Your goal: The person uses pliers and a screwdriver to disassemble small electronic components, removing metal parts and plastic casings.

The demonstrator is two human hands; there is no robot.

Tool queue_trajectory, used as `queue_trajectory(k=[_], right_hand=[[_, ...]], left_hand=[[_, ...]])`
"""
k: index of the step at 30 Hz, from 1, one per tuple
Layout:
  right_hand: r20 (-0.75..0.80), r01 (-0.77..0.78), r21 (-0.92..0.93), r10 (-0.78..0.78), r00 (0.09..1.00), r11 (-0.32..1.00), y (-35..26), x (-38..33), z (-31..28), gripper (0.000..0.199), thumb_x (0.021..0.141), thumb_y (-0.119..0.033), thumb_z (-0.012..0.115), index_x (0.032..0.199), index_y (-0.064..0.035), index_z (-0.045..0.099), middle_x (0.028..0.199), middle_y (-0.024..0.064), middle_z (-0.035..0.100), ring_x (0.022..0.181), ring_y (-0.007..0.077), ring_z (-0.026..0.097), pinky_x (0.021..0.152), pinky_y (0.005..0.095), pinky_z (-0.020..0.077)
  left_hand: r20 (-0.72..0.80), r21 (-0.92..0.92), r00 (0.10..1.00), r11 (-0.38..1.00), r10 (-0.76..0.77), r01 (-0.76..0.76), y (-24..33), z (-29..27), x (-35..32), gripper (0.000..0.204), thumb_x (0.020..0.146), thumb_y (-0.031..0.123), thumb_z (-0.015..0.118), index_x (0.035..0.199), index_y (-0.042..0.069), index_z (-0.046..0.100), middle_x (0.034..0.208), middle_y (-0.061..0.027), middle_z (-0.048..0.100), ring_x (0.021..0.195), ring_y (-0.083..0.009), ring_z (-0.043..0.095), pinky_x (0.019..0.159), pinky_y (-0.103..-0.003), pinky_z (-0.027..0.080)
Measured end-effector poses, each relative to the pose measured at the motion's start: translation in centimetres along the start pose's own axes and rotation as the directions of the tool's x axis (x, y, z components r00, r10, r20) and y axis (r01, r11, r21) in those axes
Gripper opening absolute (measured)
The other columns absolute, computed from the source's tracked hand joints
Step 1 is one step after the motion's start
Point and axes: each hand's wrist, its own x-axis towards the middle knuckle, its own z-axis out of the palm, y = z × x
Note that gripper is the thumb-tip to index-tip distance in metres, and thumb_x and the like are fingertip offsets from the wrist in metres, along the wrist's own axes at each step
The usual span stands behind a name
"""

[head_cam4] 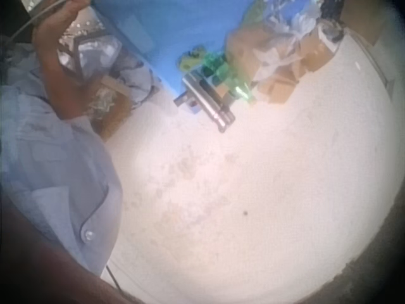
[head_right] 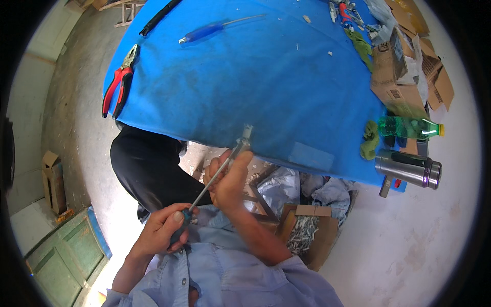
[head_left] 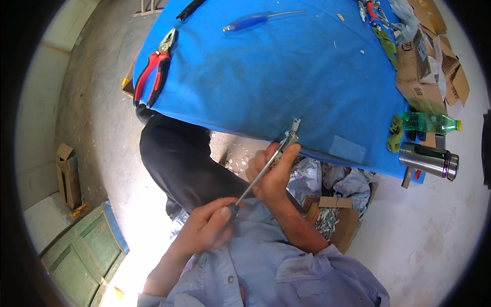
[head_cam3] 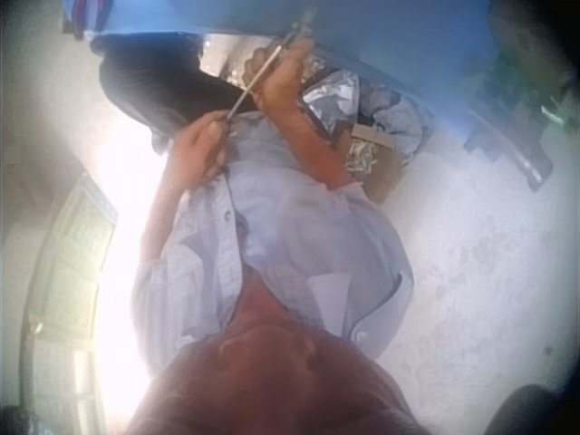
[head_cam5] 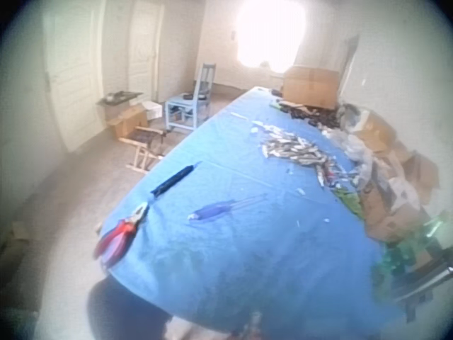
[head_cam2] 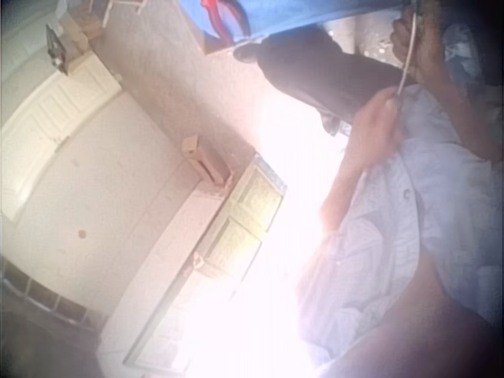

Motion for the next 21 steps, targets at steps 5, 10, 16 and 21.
queue_trajectory(k=[5, 10, 16, 21], right_hand=[[0.012, 0.073, -0.052, -0.072, 0.997, 0.996, 1.5, -0.4, 0.4, 0.063, 0.099, -0.079, 0.036, 0.076, -0.0194, 0.039, 0.055, -0.0053, 0.026, 0.046, 0.0101, 0.022, 0.042, 0.0297, 0.0162], [-0.007, 0.103, -0.062, -0.103, 0.995, 0.993, 1.1, -0.1, -0.1, 0.062, 0.099, -0.078, 0.038, 0.079, -0.0193, 0.042, 0.056, -0.0053, 0.029, 0.046, 0.0094, 0.024, 0.042, 0.0294, 0.0173], [0.021, 0.128, -0.003, -0.128, 0.992, 0.992, 1.3, 0.1, -0.6, 0.061, 0.104, -0.071, 0.033, 0.087, -0.0133, 0.045, 0.059, -0.0003, 0.039, 0.044, 0.0098, 0.031, 0.041, 0.0266, 0.0246], [-0.016, 0.166, -0.078, -0.167, 0.986, 0.983, 1.4, 0.0, 0.1, 0.063, 0.098, -0.079, 0.04, 0.081, -0.0182, 0.044, 0.058, -0.0042, 0.032, 0.046, 0.0095, 0.024, 0.042, 0.0296, 0.0174]], left_hand=[[-0.186, 0.546, 0.892, 0.798, 0.411, -0.253, 0.8, 1.7, 0.3, 0.034, 0.102, 0.018, 0.056, 0.132, 0.003, 0.062, 0.076, -0.0115, 0.065, 0.062, -0.0164, 0.064, 0.061, -0.03, 0.05], [-0.211, 0.635, 0.882, 0.745, 0.421, -0.204, 0.4, 1.9, -2.2, 0.034, 0.099, 0.01, 0.059, 0.131, 0.001, 0.062, 0.089, -0.019, 0.069, 0.071, -0.0275, 0.069, 0.068, -0.035, 0.053], [-0.141, 0.681, 0.834, 0.664, 0.534, -0.309, -0.9, 2.2, -1.7, 0.034, 0.098, 0.009, 0.061, 0.132, 0.0, 0.062, 0.1, -0.024, 0.072, 0.085, -0.0363, 0.074, 0.075, -0.039, 0.055], [-0.203, 0.693, 0.824, 0.672, 0.529, -0.26, -1.8, 2.5, -1.0, 0.036, 0.095, 0.012, 0.066, 0.129, 0.003, 0.062, 0.1, -0.0228, 0.071, 0.085, -0.042, 0.07, 0.073, -0.045, 0.057]])
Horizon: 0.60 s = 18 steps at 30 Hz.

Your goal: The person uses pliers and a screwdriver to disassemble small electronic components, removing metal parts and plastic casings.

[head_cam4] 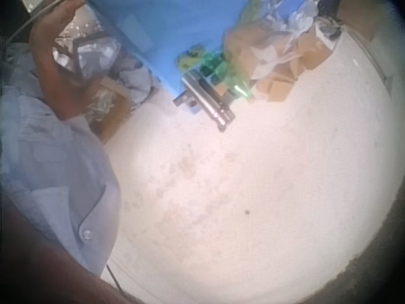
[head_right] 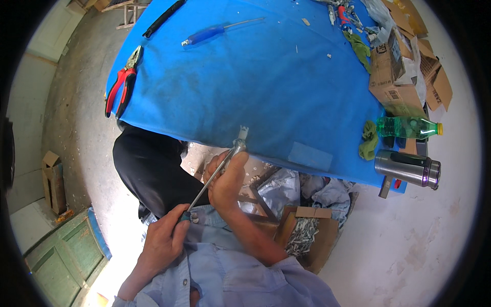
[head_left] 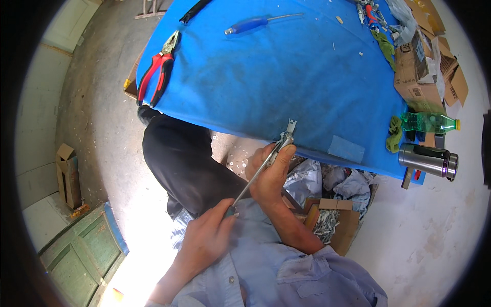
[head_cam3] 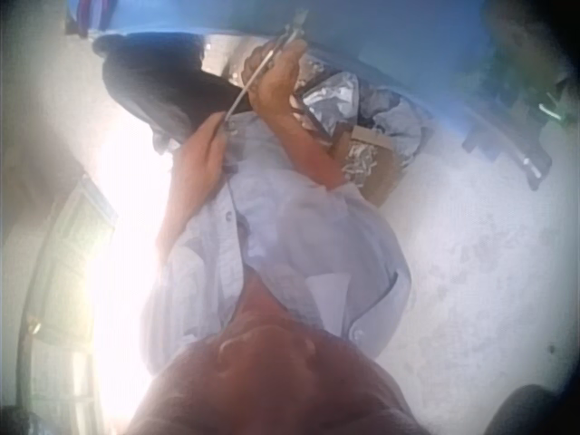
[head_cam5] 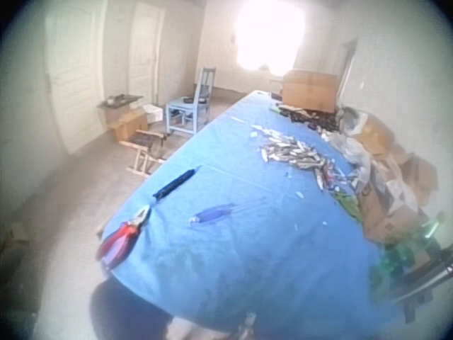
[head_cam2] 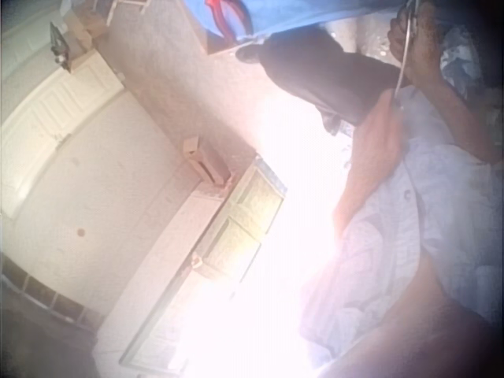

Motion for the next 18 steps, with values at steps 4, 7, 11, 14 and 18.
queue_trajectory(k=[4, 7, 11, 14, 18], right_hand=[[-0.013, -0.005, 0.005, 0.005, 1.0, 1.0, -0.2, -0.1, 0.6, 0.063, 0.097, -0.079, 0.04, 0.08, -0.0187, 0.043, 0.058, -0.0045, 0.031, 0.046, 0.0094, 0.024, 0.042, 0.0295, 0.017], [0.003, -0.036, 0.017, 0.036, 0.999, 0.999, -0.2, -0.1, 0.5, 0.064, 0.096, -0.08, 0.04, 0.077, -0.019, 0.04, 0.057, -0.0049, 0.03, 0.046, 0.0093, 0.024, 0.042, 0.0296, 0.0162], [0.042, -0.073, 0.042, 0.071, 0.997, 0.996, -0.3, 0.1, 0.3, 0.064, 0.097, -0.08, 0.039, 0.076, -0.0195, 0.038, 0.056, -0.0052, 0.029, 0.046, 0.0092, 0.023, 0.041, 0.03, 0.0152], [0.063, -0.083, 0.03, 0.081, 0.995, 0.996, -0.4, 0.1, -0.2, 0.062, 0.099, -0.077, 0.037, 0.076, -0.0197, 0.039, 0.055, -0.0052, 0.028, 0.044, 0.0091, 0.023, 0.041, 0.03, 0.0148], [0.055, -0.079, -0.034, 0.081, 0.995, 0.996, -1.0, 0.0, 0.0, 0.06, 0.103, -0.074, 0.033, 0.078, -0.0198, 0.041, 0.053, -0.0051, 0.028, 0.042, 0.0086, 0.023, 0.039, 0.0292, 0.0153]], left_hand=[[0.022, 0.132, 1.0, 0.991, -0.011, 0.008, -0.2, 0.6, -0.2, 0.038, 0.097, 0.008, 0.065, 0.134, 0.001, 0.059, 0.101, -0.0231, 0.071, 0.081, -0.0384, 0.072, 0.069, -0.041, 0.057], [0.039, 0.288, 0.999, 0.958, -0.017, 0.005, 0.5, 1.1, -0.2, 0.041, 0.095, 0.007, 0.067, 0.135, 0.003, 0.058, 0.092, -0.0201, 0.069, 0.075, -0.0386, 0.07, 0.063, -0.044, 0.055], [0.037, 0.378, 0.999, 0.926, -0.017, 0.002, 0.6, 1.5, -0.3, 0.042, 0.095, 0.008, 0.067, 0.135, 0.004, 0.057, 0.086, -0.0188, 0.065, 0.071, -0.0384, 0.068, 0.06, -0.045, 0.053], [0.036, 0.253, 0.999, 0.967, 0.006, -0.015, 0.4, 1.2, -0.1, 0.037, 0.097, 0.009, 0.064, 0.134, 0.003, 0.059, 0.083, -0.0183, 0.065, 0.067, -0.0337, 0.067, 0.058, -0.041, 0.052], [0.089, -0.102, 0.994, 0.992, -0.07, 0.079, -0.9, 0.1, 0.6, 0.034, 0.103, 0.018, 0.058, 0.133, 0.003, 0.06, 0.072, -0.0114, 0.063, 0.056, -0.019, 0.061, 0.054, -0.033, 0.047]])
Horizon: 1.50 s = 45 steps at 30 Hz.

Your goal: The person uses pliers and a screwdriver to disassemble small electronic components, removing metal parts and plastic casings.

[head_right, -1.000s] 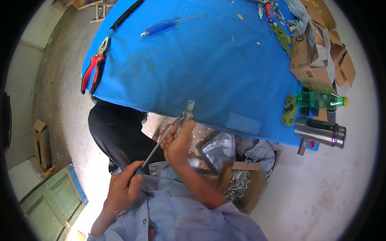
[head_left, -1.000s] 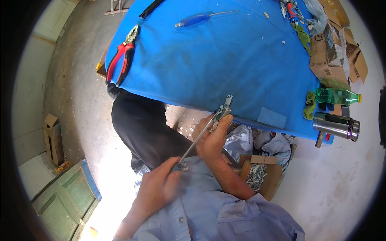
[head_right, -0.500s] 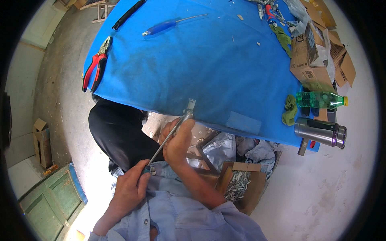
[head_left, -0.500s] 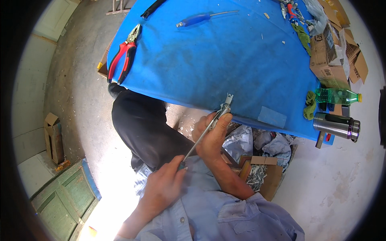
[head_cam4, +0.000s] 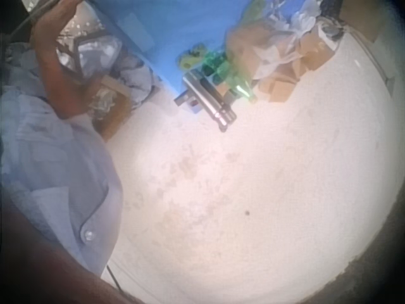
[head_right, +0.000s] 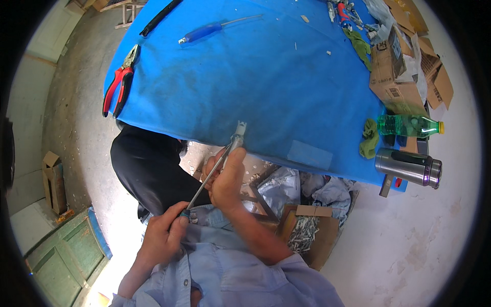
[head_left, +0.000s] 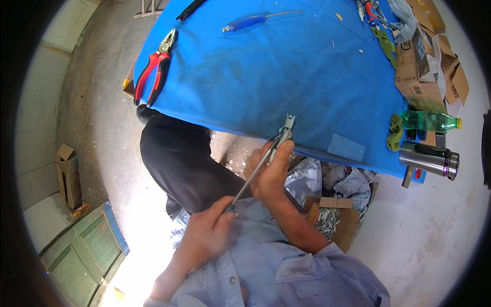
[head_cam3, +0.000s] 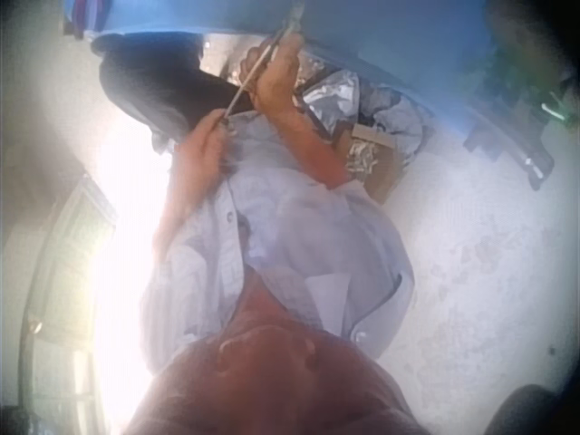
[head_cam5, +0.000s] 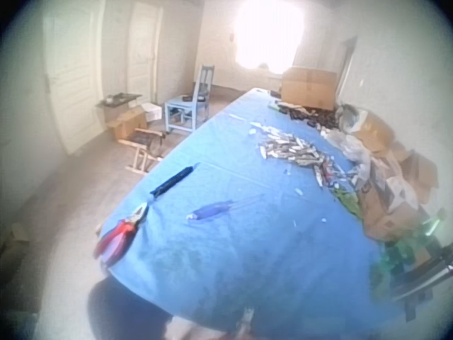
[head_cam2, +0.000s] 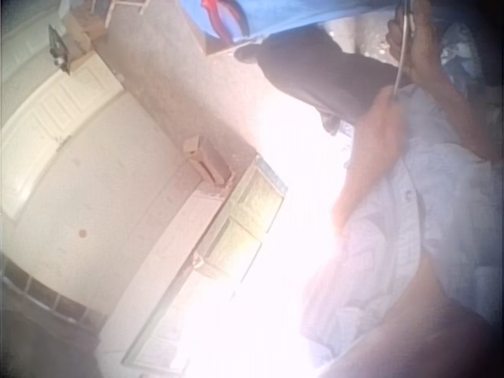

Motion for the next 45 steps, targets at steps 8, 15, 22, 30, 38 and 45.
queue_trajectory(k=[8, 15, 22, 30, 38, 45], right_hand=[[-0.072, 0.023, -0.116, -0.032, 0.997, 0.993, -0.3, 0.3, 0.0, 0.058, 0.103, -0.072, 0.033, 0.082, -0.0191, 0.042, 0.053, -0.0048, 0.029, 0.041, 0.0081, 0.027, 0.037, 0.028, 0.0183], [-0.1, 0.009, -0.116, -0.021, 0.995, 0.993, -0.5, 0.4, -0.2, 0.06, 0.105, -0.07, 0.034, 0.087, -0.0141, 0.044, 0.057, -0.0022, 0.036, 0.043, 0.0087, 0.032, 0.036, 0.0255, 0.0241], [-0.026, -0.02, -0.009, 0.019, 0.999, 1.0, -0.8, 0.2, -0.2, 0.059, 0.103, -0.073, 0.036, 0.085, -0.0177, 0.049, 0.054, -0.005, 0.031, 0.042, 0.0086, 0.027, 0.038, 0.0272, 0.0205], [-0.018, 0.016, 0.001, -0.016, 1.0, 1.0, -1.1, 0.0, -0.2, 0.056, 0.106, -0.067, 0.037, 0.092, -0.0149, 0.054, 0.061, -0.0027, 0.039, 0.043, 0.0091, 0.031, 0.038, 0.0259, 0.0266], [-0.093, 0.044, -0.139, -0.057, 0.994, 0.989, -1.5, -0.1, -0.2, 0.054, 0.107, -0.063, 0.038, 0.094, -0.0124, 0.052, 0.064, -0.001, 0.044, 0.045, 0.0084, 0.034, 0.037, 0.0252, 0.0267], [-0.084, 0.162, -0.272, -0.191, 0.978, 0.948, -0.5, 0.4, -0.5, 0.058, 0.106, -0.066, 0.036, 0.079, -0.0157, 0.043, 0.058, -0.003, 0.038, 0.043, 0.0079, 0.032, 0.038, 0.0267, 0.0225]], left_hand=[[0.332, -0.439, 0.919, 0.828, -0.21, 0.348, -0.2, -1.8, 1.1, 0.044, 0.111, 0.039, 0.043, 0.133, 0.005, 0.061, 0.064, -0.0023, 0.056, 0.046, -0.0068, 0.048, 0.045, -0.023, 0.037], [0.306, -0.468, 0.934, 0.826, -0.182, 0.315, -0.1, -1.8, 1.2, 0.039, 0.111, 0.033, 0.046, 0.131, 0.004, 0.061, 0.065, -0.002, 0.058, 0.048, -0.0067, 0.051, 0.046, -0.024, 0.039], [-0.019, 0.077, 0.998, 0.995, 0.067, -0.065, 1.1, -1.0, 0.2, 0.033, 0.102, 0.016, 0.06, 0.132, 0.002, 0.059, 0.078, -0.0173, 0.069, 0.071, -0.0309, 0.071, 0.068, -0.038, 0.054], [-0.092, 0.233, 0.979, 0.96, 0.181, -0.155, 0.1, 0.9, -0.5, 0.038, 0.1, 0.017, 0.062, 0.133, 0.001, 0.058, 0.094, -0.0226, 0.07, 0.082, -0.0396, 0.071, 0.07, -0.044, 0.055], [-0.029, 0.424, 0.984, 0.894, 0.176, -0.147, 0.9, 1.7, -1.1, 0.049, 0.099, 0.016, 0.063, 0.143, 0.001, 0.049, 0.087, -0.019, 0.062, 0.069, -0.0393, 0.065, 0.064, -0.049, 0.054], [-0.018, 0.448, 0.99, 0.887, 0.139, -0.116, 0.8, 2.2, -0.9, 0.048, 0.099, 0.013, 0.063, 0.143, 0.001, 0.049, 0.09, -0.02, 0.063, 0.069, -0.0396, 0.066, 0.064, -0.05, 0.054]])
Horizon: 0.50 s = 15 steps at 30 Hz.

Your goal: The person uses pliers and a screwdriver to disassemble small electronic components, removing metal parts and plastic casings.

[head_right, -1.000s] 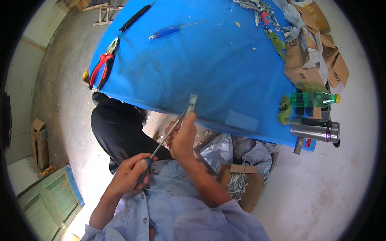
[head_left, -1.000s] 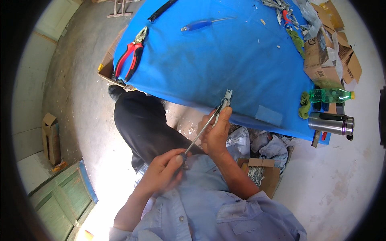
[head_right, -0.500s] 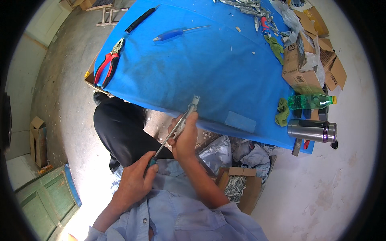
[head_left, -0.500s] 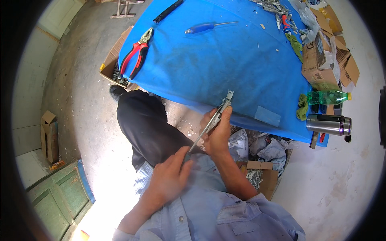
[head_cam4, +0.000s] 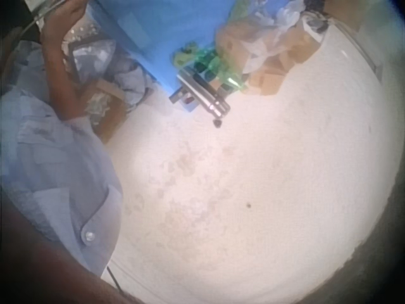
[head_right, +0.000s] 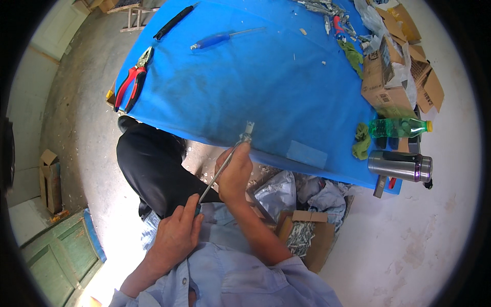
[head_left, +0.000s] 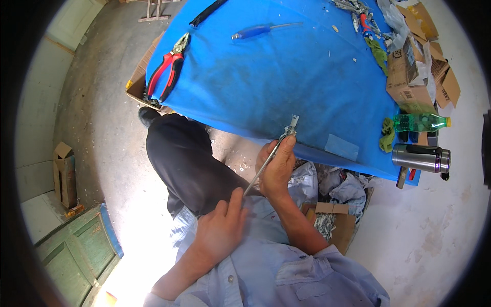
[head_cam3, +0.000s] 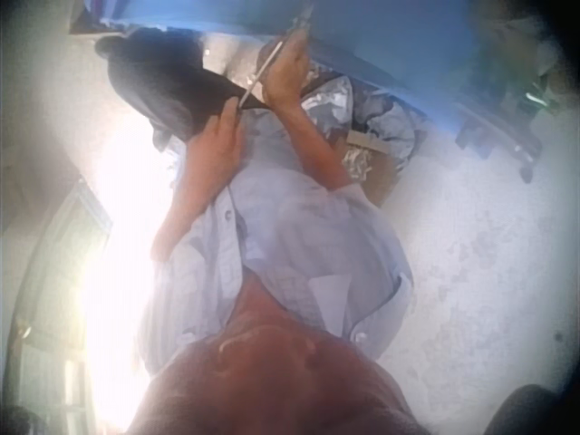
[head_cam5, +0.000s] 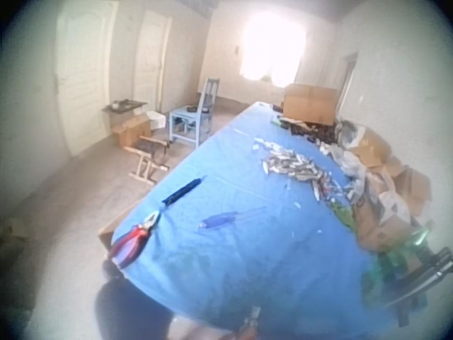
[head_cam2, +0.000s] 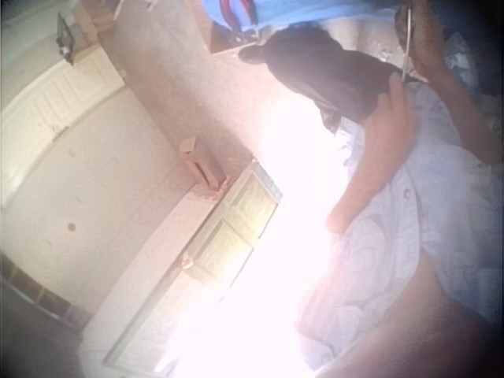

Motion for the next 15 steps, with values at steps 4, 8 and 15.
queue_trajectory(k=[4, 8, 15], right_hand=[[0.012, -0.033, 0.048, 0.032, 0.999, 0.998, -0.1, 0.0, -0.1, 0.058, 0.106, -0.067, 0.036, 0.078, -0.0164, 0.04, 0.057, -0.0028, 0.037, 0.042, 0.0079, 0.031, 0.038, 0.0271, 0.021], [0.021, -0.017, 0.015, 0.017, 1.0, 1.0, -0.2, -0.1, -0.1, 0.057, 0.106, -0.066, 0.037, 0.078, -0.0161, 0.04, 0.057, -0.002, 0.038, 0.041, 0.008, 0.031, 0.036, 0.0278, 0.0199], [-0.022, -0.003, -0.079, 0.001, 1.0, 0.997, -0.9, -0.3, 0.0, 0.057, 0.107, -0.065, 0.036, 0.08, -0.0144, 0.041, 0.058, -0.0009, 0.04, 0.04, 0.0084, 0.033, 0.034, 0.0273, 0.0226]], left_hand=[[-0.047, -0.204, 0.997, 0.976, 0.067, -0.076, -1.2, -0.1, 0.4, 0.044, 0.099, 0.014, 0.063, 0.139, 0.0, 0.053, 0.092, -0.0215, 0.068, 0.072, -0.0379, 0.069, 0.064, -0.046, 0.054], [0.085, -0.437, 0.996, 0.897, -0.035, 0.069, -0.8, -2.0, 1.2, 0.038, 0.101, 0.016, 0.061, 0.136, 0.0, 0.055, 0.081, -0.0187, 0.069, 0.065, -0.0323, 0.068, 0.06, -0.039, 0.051], [0.393, -0.692, 0.911, 0.612, -0.124, 0.382, -2.2, -2.3, 1.7, 0.035, 0.106, 0.025, 0.055, 0.132, 0.003, 0.06, 0.073, -0.0026, 0.063, 0.059, -0.0106, 0.06, 0.057, -0.03, 0.047]])
